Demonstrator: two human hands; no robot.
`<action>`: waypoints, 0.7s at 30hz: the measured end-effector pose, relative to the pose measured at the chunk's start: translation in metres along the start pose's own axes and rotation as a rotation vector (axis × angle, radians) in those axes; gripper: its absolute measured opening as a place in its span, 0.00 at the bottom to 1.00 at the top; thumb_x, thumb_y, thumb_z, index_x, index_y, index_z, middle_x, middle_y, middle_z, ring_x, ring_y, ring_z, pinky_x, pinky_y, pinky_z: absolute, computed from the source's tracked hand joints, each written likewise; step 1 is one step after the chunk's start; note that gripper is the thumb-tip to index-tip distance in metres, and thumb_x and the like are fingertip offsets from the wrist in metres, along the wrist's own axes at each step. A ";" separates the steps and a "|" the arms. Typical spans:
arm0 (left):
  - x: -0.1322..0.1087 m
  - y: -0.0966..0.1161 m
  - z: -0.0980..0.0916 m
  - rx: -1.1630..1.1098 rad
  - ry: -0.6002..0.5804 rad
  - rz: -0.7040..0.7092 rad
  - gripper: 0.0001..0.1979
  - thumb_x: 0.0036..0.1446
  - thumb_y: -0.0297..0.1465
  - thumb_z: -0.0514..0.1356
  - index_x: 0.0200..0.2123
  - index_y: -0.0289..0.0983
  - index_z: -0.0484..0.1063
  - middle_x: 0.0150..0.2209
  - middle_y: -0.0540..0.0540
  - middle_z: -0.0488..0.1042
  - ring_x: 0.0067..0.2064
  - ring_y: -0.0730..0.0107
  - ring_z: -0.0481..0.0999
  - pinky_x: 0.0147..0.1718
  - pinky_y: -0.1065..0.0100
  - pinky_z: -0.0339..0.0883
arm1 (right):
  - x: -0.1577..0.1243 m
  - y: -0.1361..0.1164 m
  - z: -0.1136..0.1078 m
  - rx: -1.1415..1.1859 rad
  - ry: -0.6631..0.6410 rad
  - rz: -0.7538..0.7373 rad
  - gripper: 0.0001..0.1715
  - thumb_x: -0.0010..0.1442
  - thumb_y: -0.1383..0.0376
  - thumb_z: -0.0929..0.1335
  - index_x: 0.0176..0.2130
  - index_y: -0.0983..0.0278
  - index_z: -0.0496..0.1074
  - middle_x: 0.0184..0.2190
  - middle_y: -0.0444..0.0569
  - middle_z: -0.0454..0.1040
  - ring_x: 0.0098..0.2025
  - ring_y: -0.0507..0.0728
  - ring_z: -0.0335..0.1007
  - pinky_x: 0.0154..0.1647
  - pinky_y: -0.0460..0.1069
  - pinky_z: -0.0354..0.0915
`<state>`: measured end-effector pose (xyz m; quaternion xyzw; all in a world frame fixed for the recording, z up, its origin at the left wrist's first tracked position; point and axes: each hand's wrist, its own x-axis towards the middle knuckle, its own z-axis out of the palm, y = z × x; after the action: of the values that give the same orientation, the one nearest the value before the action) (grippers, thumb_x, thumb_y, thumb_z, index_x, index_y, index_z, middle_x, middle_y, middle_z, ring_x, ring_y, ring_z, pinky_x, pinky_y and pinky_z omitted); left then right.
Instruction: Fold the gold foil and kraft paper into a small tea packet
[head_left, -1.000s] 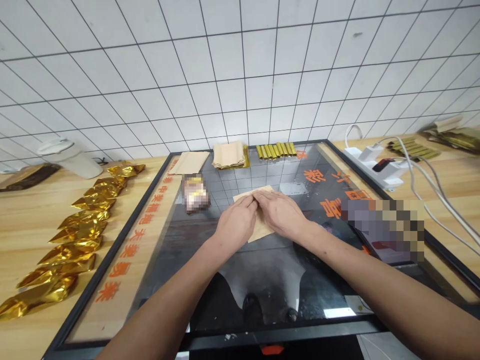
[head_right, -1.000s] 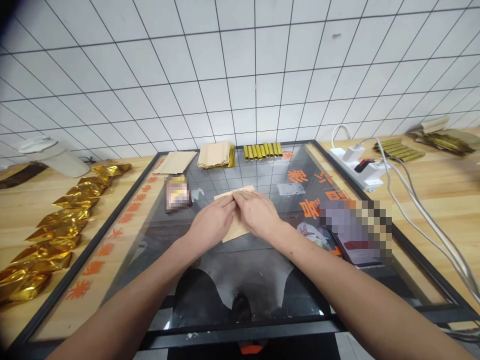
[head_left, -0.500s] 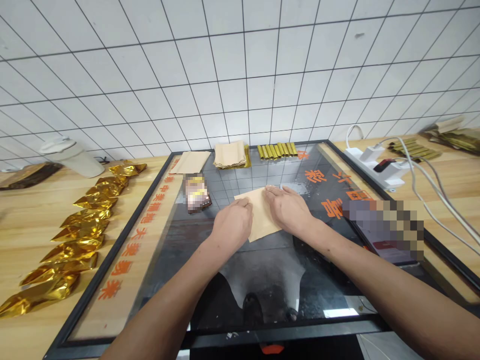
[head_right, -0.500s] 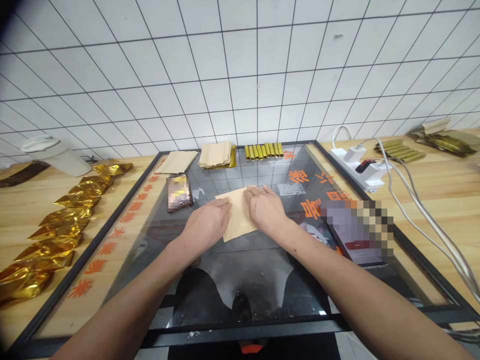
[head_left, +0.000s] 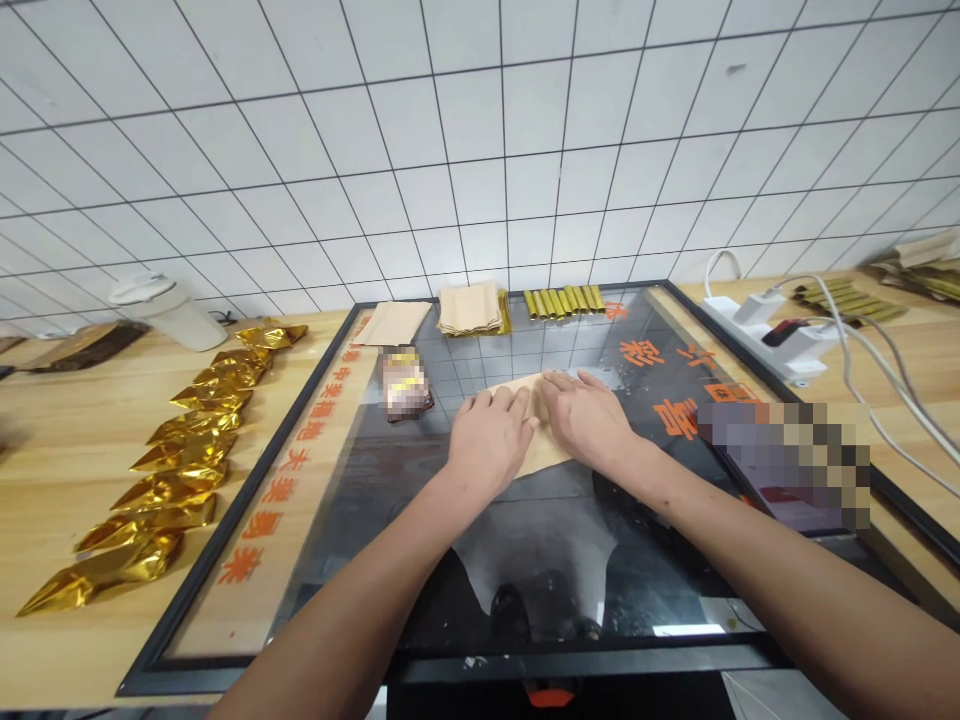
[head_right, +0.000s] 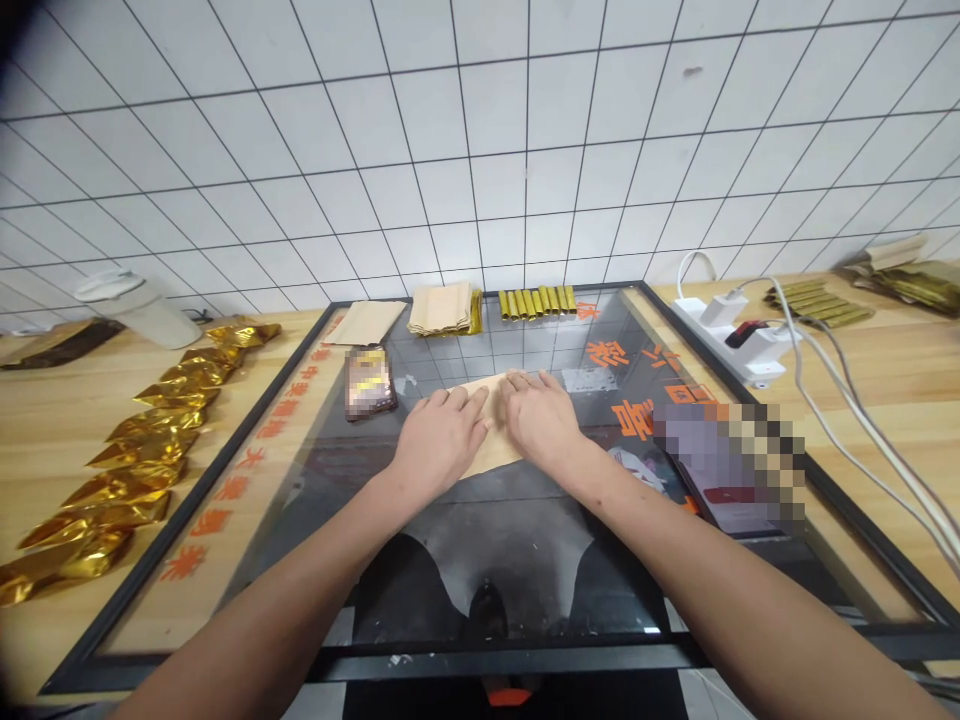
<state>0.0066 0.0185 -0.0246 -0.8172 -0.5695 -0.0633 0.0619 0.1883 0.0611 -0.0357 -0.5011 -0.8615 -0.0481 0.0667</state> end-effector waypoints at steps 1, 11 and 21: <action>0.001 0.002 0.001 0.007 0.005 0.001 0.23 0.78 0.39 0.51 0.69 0.37 0.69 0.56 0.36 0.79 0.56 0.45 0.77 0.54 0.47 0.69 | 0.000 -0.001 0.000 0.001 -0.002 -0.002 0.28 0.74 0.69 0.60 0.67 0.71 0.72 0.70 0.63 0.72 0.71 0.66 0.70 0.74 0.62 0.56; 0.001 0.006 0.000 0.049 0.005 -0.011 0.18 0.76 0.40 0.55 0.56 0.35 0.78 0.54 0.35 0.79 0.56 0.44 0.76 0.56 0.45 0.68 | 0.000 0.000 0.008 -0.010 0.076 0.000 0.24 0.79 0.62 0.59 0.62 0.69 0.75 0.69 0.63 0.74 0.69 0.65 0.72 0.74 0.66 0.55; -0.004 0.004 0.004 0.041 0.027 0.023 0.21 0.77 0.37 0.53 0.59 0.30 0.77 0.60 0.30 0.77 0.62 0.43 0.73 0.65 0.43 0.63 | -0.002 0.010 0.002 -0.015 0.046 0.059 0.25 0.79 0.63 0.58 0.63 0.68 0.76 0.68 0.61 0.75 0.70 0.68 0.71 0.74 0.67 0.54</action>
<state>0.0095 0.0142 -0.0290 -0.8213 -0.5603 -0.0622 0.0871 0.1977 0.0648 -0.0381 -0.5257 -0.8441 -0.0638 0.0840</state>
